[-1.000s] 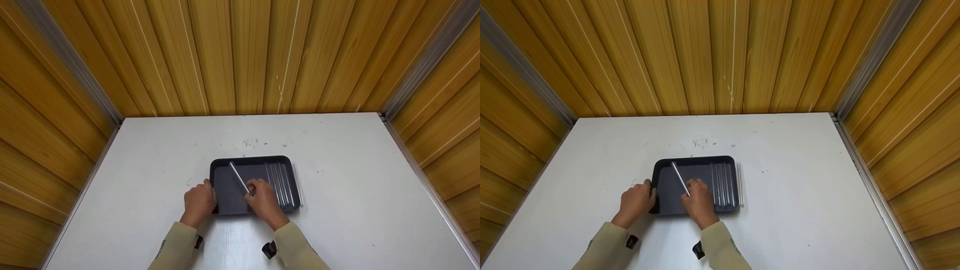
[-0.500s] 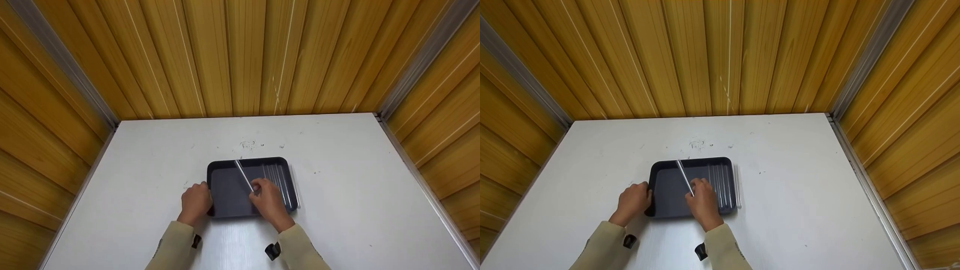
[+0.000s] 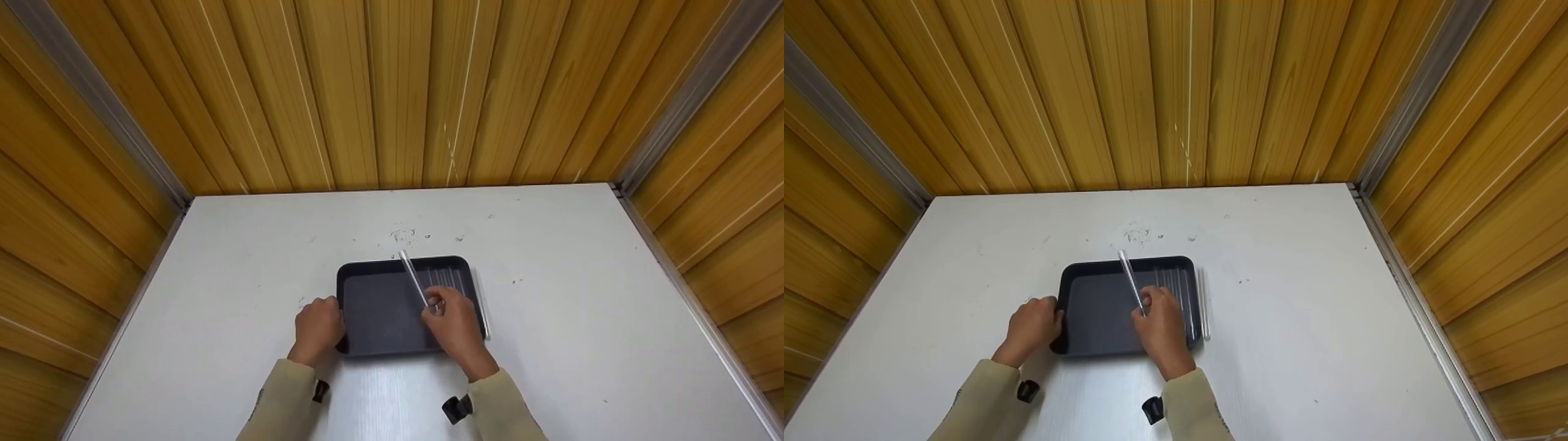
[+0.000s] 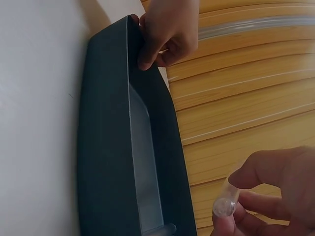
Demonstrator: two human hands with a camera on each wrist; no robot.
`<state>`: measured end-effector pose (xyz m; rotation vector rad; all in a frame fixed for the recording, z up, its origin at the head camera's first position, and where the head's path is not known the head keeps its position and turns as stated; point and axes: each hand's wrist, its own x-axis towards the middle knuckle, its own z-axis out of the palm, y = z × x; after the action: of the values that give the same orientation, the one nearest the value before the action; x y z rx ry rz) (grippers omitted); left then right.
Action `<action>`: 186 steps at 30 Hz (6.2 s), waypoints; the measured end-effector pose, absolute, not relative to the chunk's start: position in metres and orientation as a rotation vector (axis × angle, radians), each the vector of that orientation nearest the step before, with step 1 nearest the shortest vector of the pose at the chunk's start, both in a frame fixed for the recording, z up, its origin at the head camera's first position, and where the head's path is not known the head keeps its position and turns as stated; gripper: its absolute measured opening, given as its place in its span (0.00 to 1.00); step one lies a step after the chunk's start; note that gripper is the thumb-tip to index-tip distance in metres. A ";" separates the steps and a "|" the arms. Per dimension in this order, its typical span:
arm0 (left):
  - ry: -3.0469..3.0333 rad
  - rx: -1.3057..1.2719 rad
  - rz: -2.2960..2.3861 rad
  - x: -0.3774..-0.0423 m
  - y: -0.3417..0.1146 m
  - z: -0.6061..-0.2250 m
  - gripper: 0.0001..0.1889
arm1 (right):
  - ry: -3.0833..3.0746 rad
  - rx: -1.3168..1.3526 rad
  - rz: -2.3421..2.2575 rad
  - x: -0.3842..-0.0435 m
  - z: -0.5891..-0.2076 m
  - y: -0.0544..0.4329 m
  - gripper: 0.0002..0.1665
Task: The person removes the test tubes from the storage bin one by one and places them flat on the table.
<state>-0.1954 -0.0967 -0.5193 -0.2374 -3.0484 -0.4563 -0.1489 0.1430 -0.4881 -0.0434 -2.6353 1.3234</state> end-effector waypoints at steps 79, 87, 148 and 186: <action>-3.020 -0.255 -0.467 -0.195 -0.096 -0.518 0.08 | -2.642 -0.629 1.300 -0.145 -0.523 0.244 0.18; -3.038 -0.242 -0.489 -0.196 -0.097 -0.518 0.08 | -2.659 -0.650 1.316 -0.145 -0.529 0.244 0.18; -3.061 -0.190 -0.495 -0.198 -0.095 -0.521 0.07 | -2.627 -0.525 1.271 -0.144 -0.532 0.233 0.15; -3.010 -0.158 -0.509 -0.194 -0.095 -0.526 0.10 | -2.641 -0.208 1.245 -0.146 -0.518 0.187 0.17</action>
<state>-0.1941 -0.0952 -0.5264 -0.1580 -3.0098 -0.5094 -0.1458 0.1865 -0.5176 -0.2083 -2.6407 1.2451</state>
